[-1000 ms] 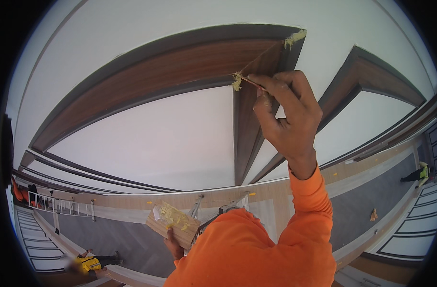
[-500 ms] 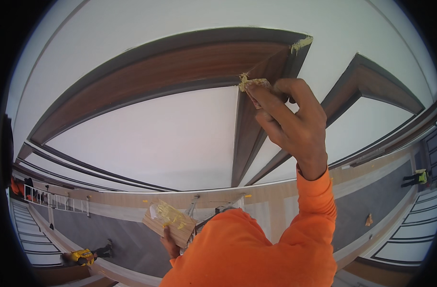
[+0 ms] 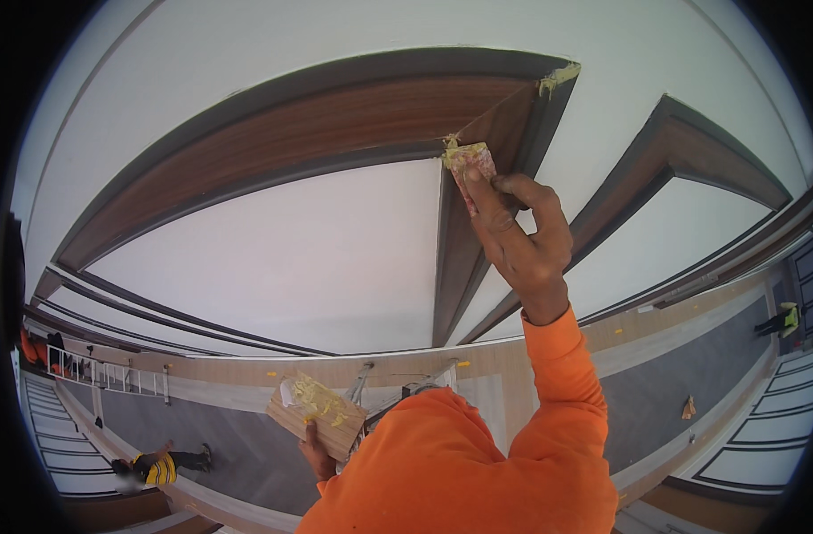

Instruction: The person applies a yellowish compound to the edges of dark brown wall panels using a small putty knife and a wooden board. The person repeatedly scoops compound from the board and spreads it along the panel seams while standing on a ladder.

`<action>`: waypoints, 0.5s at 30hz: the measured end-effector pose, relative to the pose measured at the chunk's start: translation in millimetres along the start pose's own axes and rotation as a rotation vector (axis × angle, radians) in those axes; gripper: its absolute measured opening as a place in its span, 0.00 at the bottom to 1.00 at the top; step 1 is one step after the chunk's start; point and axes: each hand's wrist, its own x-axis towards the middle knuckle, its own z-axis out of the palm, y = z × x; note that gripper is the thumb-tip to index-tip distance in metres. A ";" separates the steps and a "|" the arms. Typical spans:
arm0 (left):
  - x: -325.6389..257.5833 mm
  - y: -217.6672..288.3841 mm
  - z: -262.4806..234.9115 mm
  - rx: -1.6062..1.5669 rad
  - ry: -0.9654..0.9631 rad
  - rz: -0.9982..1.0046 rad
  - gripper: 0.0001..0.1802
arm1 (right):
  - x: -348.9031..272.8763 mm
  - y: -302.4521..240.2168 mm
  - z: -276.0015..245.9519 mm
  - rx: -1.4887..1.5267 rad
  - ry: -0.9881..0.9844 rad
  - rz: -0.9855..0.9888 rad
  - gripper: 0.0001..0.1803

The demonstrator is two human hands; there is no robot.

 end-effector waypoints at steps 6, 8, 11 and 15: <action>3.1 -6.4 -1.9 0.030 0.009 0.022 0.30 | -7.5 2.9 2.2 -0.055 0.059 0.013 0.32; 4.5 -6.8 -4.5 0.041 -0.001 0.017 0.30 | -4.9 -1.4 -0.7 -0.058 0.064 0.015 0.32; 4.8 -7.0 -5.2 0.041 -0.003 0.014 0.31 | 0.3 -5.0 -0.2 0.011 0.041 0.007 0.32; 4.7 -7.6 -1.7 0.039 0.018 0.030 0.31 | -3.3 1.6 6.3 -0.044 0.049 0.005 0.30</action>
